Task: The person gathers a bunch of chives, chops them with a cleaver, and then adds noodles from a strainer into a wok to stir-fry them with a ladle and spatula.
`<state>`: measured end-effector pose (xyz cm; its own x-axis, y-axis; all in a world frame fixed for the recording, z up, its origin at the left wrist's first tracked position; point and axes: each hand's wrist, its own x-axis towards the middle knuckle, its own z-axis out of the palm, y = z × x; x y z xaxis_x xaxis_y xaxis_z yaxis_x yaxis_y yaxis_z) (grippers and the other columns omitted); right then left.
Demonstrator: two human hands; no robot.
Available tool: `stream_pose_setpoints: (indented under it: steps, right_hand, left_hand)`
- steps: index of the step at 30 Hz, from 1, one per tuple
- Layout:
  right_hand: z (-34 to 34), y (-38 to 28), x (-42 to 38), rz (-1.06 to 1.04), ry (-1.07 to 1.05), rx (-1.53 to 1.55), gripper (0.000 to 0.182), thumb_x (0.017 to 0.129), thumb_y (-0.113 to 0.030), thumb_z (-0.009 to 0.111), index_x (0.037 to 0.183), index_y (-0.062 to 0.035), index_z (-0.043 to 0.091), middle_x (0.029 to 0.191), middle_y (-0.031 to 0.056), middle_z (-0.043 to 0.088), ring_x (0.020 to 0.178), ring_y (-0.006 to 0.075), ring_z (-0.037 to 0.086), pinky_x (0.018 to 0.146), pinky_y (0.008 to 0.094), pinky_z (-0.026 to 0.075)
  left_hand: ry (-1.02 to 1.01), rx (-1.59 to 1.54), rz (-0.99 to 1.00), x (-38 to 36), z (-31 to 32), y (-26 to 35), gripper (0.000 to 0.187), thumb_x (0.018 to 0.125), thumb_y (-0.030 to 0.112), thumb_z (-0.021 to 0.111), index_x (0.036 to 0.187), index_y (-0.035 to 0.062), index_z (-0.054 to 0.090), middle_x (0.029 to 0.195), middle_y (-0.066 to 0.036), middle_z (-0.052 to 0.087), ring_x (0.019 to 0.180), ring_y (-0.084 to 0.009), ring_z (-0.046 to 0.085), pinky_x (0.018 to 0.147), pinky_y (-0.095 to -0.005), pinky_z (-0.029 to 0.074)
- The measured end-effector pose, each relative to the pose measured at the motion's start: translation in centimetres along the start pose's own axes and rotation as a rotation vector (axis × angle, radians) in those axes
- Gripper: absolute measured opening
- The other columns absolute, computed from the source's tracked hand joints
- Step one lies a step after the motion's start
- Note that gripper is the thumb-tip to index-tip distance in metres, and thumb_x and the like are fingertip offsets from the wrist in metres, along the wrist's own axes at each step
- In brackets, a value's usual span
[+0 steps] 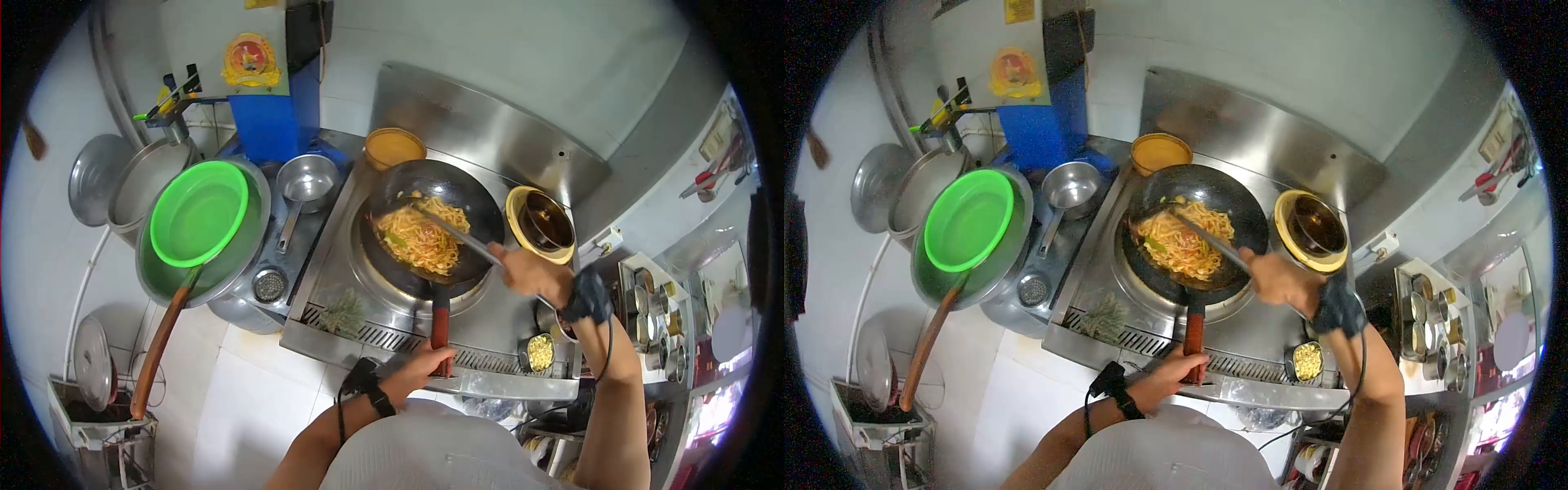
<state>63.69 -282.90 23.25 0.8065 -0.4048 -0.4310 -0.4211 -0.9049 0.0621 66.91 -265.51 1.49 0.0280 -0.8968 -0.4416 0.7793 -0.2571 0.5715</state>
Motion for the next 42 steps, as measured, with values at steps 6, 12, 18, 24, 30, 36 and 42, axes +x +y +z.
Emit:
stream_pose_setpoints:
  steps: [6, 12, 18, 24, 30, 36, 42]
  right_hand:
    - [2.8, 0.2, -8.2, 0.031, 0.143, -0.203, 0.046, 0.078, -0.004, 0.037, 0.124, -0.002, 0.032, 0.068, 0.0166, 0.058, 0.059, 0.0321, 0.058, 0.056, 0.0382, 0.047]
    - [3.4, 4.0, -14.4, 0.106, 0.117, -0.37, 0.038, 0.077, -0.009, 0.042, 0.114, -0.0005, 0.038, 0.061, 0.0132, 0.055, 0.052, 0.0272, 0.057, 0.045, 0.036, 0.045]
    - [8.8, 4.6, -9.5, -0.005, 0.225, -0.479, 0.028, 0.078, -0.011, 0.043, 0.104, -0.0008, 0.044, 0.062, 0.0138, 0.056, 0.053, 0.028, 0.057, 0.044, 0.0367, 0.045]
    - [10.6, 7.0, -5.0, 0.189, 0.327, 0.036, 0.03, 0.082, -0.015, 0.04, 0.104, 0.0058, 0.041, 0.071, 0.0245, 0.056, 0.067, 0.038, 0.056, 0.059, 0.0459, 0.045]
    - [7.1, 5.8, -3.9, 0.463, 0.178, 0.695, 0.026, 0.083, -0.015, 0.041, 0.099, 0.0068, 0.041, 0.056, 0.0177, 0.053, 0.047, 0.0264, 0.055, 0.043, 0.0368, 0.043]
    - [13.0, 3.2, 3.3, 0.413, -0.179, 1.467, 0.02, 0.08, -0.01, 0.047, 0.096, -0.0001, 0.042, 0.056, 0.0017, 0.044, 0.037, 0.0121, 0.042, 0.032, 0.0258, 0.035]
    - [13.0, -0.8, 2.6, 0.17, -0.505, 2.173, 0.011, 0.081, -0.005, 0.045, 0.093, -0.0035, 0.043, 0.058, -0.0047, 0.038, 0.038, 0.0005, 0.034, 0.031, 0.0163, 0.028]
  left_hand:
    - [0.001, -0.042, 0.014, -0.2, -0.4, -0.3, 0.02, 0.077, 0.009, 0.056, 0.089, 0.006, 0.04, 0.066, -0.004, 0.048, 0.055, -0.0142, 0.051, 0.044, -0.0297, 0.044]
    - [-0.01, -0.029, -0.025, -0.5, -0.4, 0.2, 0.019, 0.078, 0.01, 0.055, 0.09, 0.0071, 0.04, 0.069, -0.003, 0.048, 0.056, -0.0128, 0.05, 0.046, -0.0299, 0.044]
    - [0.013, -0.009, -0.016, -0.6, 0.0, 0.5, 0.017, 0.077, 0.01, 0.055, 0.085, 0.0061, 0.041, 0.066, -0.003, 0.048, 0.053, -0.0133, 0.05, 0.044, -0.0292, 0.043]
    - [0.082, 0.008, 0.025, -1.1, 0.1, 0.6, 0.014, 0.075, 0.007, 0.055, 0.079, 0.0048, 0.041, 0.062, -0.004, 0.048, 0.05, -0.014, 0.049, 0.039, -0.0281, 0.042]
    - [0.145, 0.063, 0.043, -0.9, 0.7, 0.8, 0.013, 0.071, 0.004, 0.054, 0.075, 0.0041, 0.042, 0.057, -0.004, 0.047, 0.045, -0.0138, 0.048, 0.035, -0.0281, 0.04]
    - [0.11, 0.206, 0.012, -2.6, -0.2, 2.9, 0.02, 0.071, 0.001, 0.052, 0.082, 0.0052, 0.037, 0.057, -0.004, 0.046, 0.042, -0.0147, 0.048, 0.034, -0.0292, 0.039]
    - [0.166, 0.245, -0.007, -2.7, -0.8, 3.3, 0.017, 0.068, -0.001, 0.052, 0.078, 0.0051, 0.039, 0.053, -0.004, 0.045, 0.039, -0.0143, 0.047, 0.031, -0.0282, 0.038]
